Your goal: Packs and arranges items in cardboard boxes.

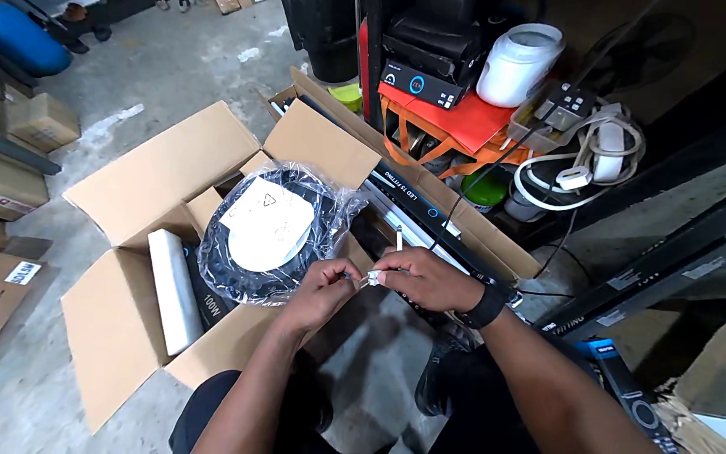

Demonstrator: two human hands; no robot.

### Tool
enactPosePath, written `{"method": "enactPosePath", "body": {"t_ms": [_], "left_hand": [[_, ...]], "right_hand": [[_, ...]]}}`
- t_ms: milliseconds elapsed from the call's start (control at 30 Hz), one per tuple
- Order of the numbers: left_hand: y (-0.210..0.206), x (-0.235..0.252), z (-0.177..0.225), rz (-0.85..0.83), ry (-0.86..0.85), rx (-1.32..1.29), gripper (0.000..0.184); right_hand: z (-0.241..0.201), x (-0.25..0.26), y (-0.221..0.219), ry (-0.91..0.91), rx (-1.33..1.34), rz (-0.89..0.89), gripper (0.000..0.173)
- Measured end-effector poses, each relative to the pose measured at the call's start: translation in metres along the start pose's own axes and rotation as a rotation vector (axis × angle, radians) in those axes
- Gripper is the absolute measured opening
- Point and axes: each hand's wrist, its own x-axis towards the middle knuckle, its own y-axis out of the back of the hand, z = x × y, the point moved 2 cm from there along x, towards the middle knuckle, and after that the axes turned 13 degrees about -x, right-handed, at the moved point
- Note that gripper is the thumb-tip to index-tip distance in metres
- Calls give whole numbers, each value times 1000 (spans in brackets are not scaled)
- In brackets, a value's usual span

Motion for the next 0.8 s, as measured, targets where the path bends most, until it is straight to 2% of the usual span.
{"method": "enactPosePath", "body": {"t_ms": [800], "left_hand": [[0, 0, 4, -130, 28, 91, 12]], "right_hand": [[2, -2, -1, 32, 4, -87, 29]]}}
